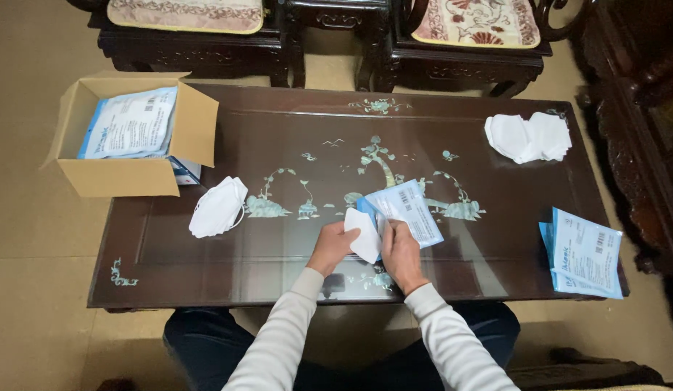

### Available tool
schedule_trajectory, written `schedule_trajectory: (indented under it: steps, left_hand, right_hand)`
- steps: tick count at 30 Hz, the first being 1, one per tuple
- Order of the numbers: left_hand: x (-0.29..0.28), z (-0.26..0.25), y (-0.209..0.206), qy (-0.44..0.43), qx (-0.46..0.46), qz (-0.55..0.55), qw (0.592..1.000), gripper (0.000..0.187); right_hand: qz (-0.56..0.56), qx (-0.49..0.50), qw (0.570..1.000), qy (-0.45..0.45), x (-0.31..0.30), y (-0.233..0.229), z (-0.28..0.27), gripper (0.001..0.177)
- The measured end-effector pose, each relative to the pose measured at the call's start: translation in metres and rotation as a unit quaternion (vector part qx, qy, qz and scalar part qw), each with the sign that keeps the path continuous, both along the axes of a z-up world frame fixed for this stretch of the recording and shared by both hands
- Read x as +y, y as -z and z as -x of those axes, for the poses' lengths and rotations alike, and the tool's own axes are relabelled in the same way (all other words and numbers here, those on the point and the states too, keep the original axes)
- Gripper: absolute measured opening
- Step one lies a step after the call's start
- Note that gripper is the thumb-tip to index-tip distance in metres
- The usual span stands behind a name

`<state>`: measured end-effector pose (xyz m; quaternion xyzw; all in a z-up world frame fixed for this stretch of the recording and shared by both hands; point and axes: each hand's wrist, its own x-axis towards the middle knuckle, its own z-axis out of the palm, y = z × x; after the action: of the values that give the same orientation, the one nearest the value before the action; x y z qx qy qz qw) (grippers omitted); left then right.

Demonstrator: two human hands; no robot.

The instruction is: Packaging individual face masks into blue paper envelopes

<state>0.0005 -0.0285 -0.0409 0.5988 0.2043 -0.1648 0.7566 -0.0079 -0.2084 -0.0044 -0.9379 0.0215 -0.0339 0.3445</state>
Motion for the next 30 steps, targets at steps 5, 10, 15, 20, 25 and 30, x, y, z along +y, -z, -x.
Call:
schedule_trajectory:
  steps: [5, 10, 15, 20, 25, 30]
  left_hand:
    - [0.002, -0.009, 0.044, -0.003, -0.004, -0.101, 0.995, 0.027]
    - [0.013, -0.013, 0.051, -0.002, -0.021, -0.145, 0.989, 0.028]
    - [0.010, 0.001, -0.006, -0.032, 0.016, -0.040, 0.999, 0.056]
    - [-0.013, 0.008, -0.107, -0.002, 0.010, -0.074, 0.997, 0.054]
    - [-0.034, 0.004, -0.110, -0.022, 0.000, -0.117, 0.993, 0.050]
    - [-0.043, 0.005, -0.086, -0.103, 0.001, -0.168, 0.980, 0.038]
  right_hand:
    - [0.036, -0.070, 0.996, -0.029, 0.022, -0.001, 0.015, 0.022]
    - [0.041, -0.147, 0.983, -0.098, 0.031, -0.012, 0.015, 0.022]
    - [0.040, -0.128, 0.979, -0.155, 0.010, -0.039, -0.006, 0.049]
    - [0.111, -0.106, 0.974, -0.169, 0.005, -0.020, -0.009, 0.056]
    - [0.119, -0.135, 0.967, -0.178, 0.002, -0.014, -0.012, 0.055]
    - [0.128, -0.133, 0.966, -0.180, -0.001, -0.005, -0.011, 0.057]
